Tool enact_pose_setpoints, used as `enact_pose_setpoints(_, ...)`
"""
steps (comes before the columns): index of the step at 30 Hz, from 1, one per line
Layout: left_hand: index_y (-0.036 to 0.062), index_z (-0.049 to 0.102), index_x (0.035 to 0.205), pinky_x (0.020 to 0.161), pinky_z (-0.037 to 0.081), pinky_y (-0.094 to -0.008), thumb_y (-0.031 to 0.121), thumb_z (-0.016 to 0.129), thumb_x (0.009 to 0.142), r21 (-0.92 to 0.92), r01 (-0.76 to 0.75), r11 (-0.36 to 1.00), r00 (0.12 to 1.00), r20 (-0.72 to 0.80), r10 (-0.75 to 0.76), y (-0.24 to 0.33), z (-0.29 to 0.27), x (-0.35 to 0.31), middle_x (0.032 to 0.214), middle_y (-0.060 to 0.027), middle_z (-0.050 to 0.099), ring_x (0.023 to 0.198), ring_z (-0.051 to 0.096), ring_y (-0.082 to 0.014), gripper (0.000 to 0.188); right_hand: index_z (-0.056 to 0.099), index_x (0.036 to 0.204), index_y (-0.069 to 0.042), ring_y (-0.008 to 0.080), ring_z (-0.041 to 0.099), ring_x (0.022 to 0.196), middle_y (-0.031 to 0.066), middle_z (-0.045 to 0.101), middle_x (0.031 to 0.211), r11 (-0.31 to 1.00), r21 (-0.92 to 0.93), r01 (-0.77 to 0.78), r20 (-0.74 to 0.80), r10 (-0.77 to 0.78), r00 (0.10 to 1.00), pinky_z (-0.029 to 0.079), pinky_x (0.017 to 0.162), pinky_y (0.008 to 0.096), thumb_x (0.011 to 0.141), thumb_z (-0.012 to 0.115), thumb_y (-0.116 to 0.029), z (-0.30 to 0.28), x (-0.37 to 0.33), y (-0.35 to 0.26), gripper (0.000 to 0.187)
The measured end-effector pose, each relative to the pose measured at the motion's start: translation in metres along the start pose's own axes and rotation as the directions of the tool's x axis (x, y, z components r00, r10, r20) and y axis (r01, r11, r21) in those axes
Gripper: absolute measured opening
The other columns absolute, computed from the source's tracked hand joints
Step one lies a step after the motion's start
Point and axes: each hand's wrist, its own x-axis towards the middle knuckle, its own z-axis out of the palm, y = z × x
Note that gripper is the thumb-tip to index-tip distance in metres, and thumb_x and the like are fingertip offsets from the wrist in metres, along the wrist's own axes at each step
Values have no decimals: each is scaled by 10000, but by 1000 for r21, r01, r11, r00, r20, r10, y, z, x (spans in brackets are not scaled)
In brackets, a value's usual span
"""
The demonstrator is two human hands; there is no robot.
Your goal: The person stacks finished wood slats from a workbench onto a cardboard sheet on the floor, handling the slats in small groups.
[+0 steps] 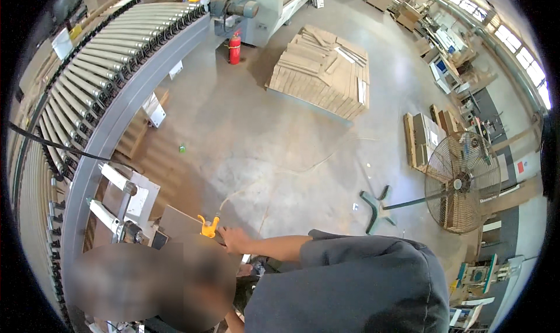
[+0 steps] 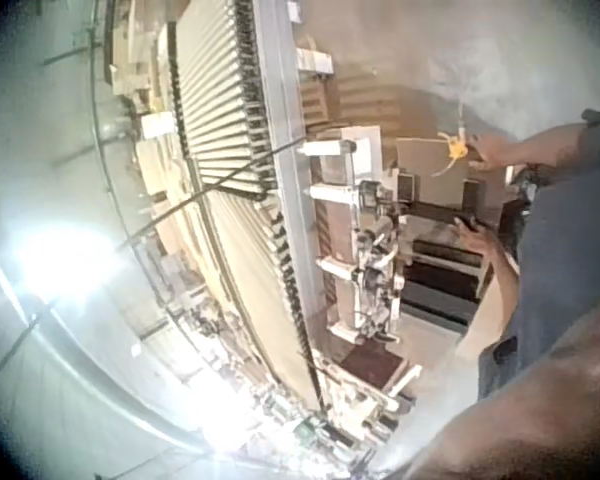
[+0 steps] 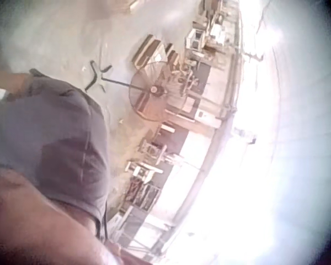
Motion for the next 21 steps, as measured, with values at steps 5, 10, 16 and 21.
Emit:
enact_pose_setpoints(5,51,569,1535,1094,468,-578,404,627,1083,19,-64,998,998,-17,64,-8,8,-8,1539,-307,552,1339,571,-517,576,509,1394,-25,465,672,1102,277,678,1183,986,166,21,12,-23,1000,534,935,572,991,607,-618,5,-12,21,723)
enact_pose_setpoints(10,18,602,1497,1168,421,-542,304,667,1050,-147,33,989,999,9,-32,22,-34,-8,1489,-301,600,1370,565,-481,535,635,1258,42,371,706,1096,242,719,1182,954,171,-248,324,183,928,544,944,492,1025,591,-466,14,-14,58,561)
enact_pose_setpoints(16,-38,521,1461,978,539,-537,381,844,888,-10,323,946,945,-47,-324,65,-59,81,1314,-282,654,1167,652,-462,779,644,1208,-15,285,719,981,173,740,1111,836,462,-296,173,242,955,603,818,417,1120,500,-428,65,-83,227,445)
enact_pose_setpoints(21,15,516,1529,735,583,-500,271,733,965,168,203,965,978,-90,-190,52,-24,89,1174,-247,600,925,696,-407,656,669,1136,-38,262,690,789,167,737,951,942,-251,221,205,-171,964,545,740,452,1057,617,-474,66,-152,382,446)
